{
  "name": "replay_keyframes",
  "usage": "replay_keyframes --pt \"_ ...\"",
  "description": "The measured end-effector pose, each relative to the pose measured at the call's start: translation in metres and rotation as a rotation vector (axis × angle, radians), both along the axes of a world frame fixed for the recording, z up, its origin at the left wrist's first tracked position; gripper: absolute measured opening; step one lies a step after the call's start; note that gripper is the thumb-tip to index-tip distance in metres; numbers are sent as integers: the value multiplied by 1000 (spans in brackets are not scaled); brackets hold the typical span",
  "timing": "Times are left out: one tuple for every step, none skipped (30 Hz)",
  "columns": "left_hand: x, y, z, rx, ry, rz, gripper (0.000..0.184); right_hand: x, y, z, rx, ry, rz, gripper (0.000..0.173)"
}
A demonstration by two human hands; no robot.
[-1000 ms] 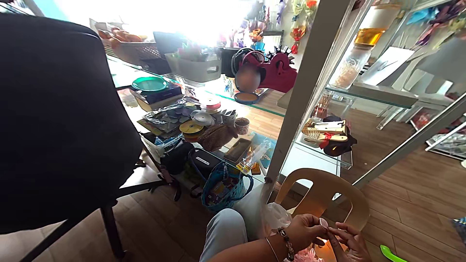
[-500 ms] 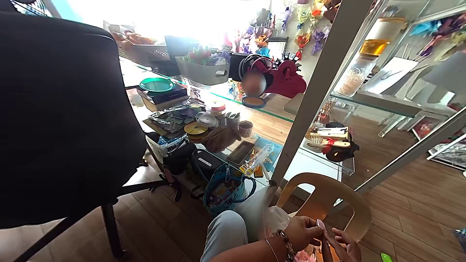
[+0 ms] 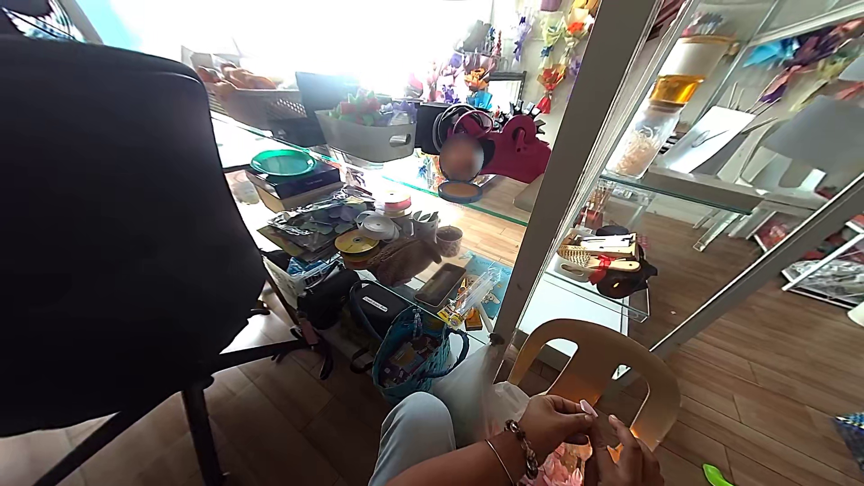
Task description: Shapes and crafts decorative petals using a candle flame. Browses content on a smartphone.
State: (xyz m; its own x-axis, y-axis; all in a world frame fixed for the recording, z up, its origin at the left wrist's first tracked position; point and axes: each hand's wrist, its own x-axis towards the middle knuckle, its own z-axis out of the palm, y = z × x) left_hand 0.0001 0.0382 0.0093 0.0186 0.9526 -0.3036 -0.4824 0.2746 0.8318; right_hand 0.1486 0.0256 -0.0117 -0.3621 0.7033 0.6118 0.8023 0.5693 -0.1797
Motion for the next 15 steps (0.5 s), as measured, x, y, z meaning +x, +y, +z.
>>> replay_keyframes --pt "0 1 0 -5 -14 13 11 -1 -1 0 -6 -9 -9 36" --pt "0 1 1 -10 -25 22 11 -1 -1 0 -14 -12 -15 37" --pt "-1 1 2 -15 -35 29 10 -2 -1 1 -17 -8 -15 38" --pt "-1 2 2 -22 -54 37 8 -2 -1 1 -14 6 -10 38" --pt "-1 2 3 -28 -77 39 6 -3 -1 1 -14 29 2 38" --pt "-1 2 3 -31 -101 40 5 -2 0 2 -30 64 24 39" --pt "-1 2 3 -31 -119 38 6 -1 1 3 -67 110 58 40" --pt "-1 3 3 -25 -127 32 6 1 2 3 -117 167 105 40" --pt "-1 3 4 -13 -120 18 7 4 4 3 -182 237 164 39" --pt "-1 3 4 6 -100 -3 8 7 7 2 -257 316 220 38" --pt "-1 2 3 31 -62 -30 8 9 8 2 -349 407 259 36" --pt "-1 2 3 63 -5 -55 8 11 8 2 -444 517 280 35" --pt "0 1 2 104 67 -85 9 12 9 3 -539 635 288 33" --pt "0 0 0 153 150 -121 11 12 10 3 -624 751 289 34" --pt "0 0 -1 200 236 -152 14 12 10 4 -700 851 274 37"
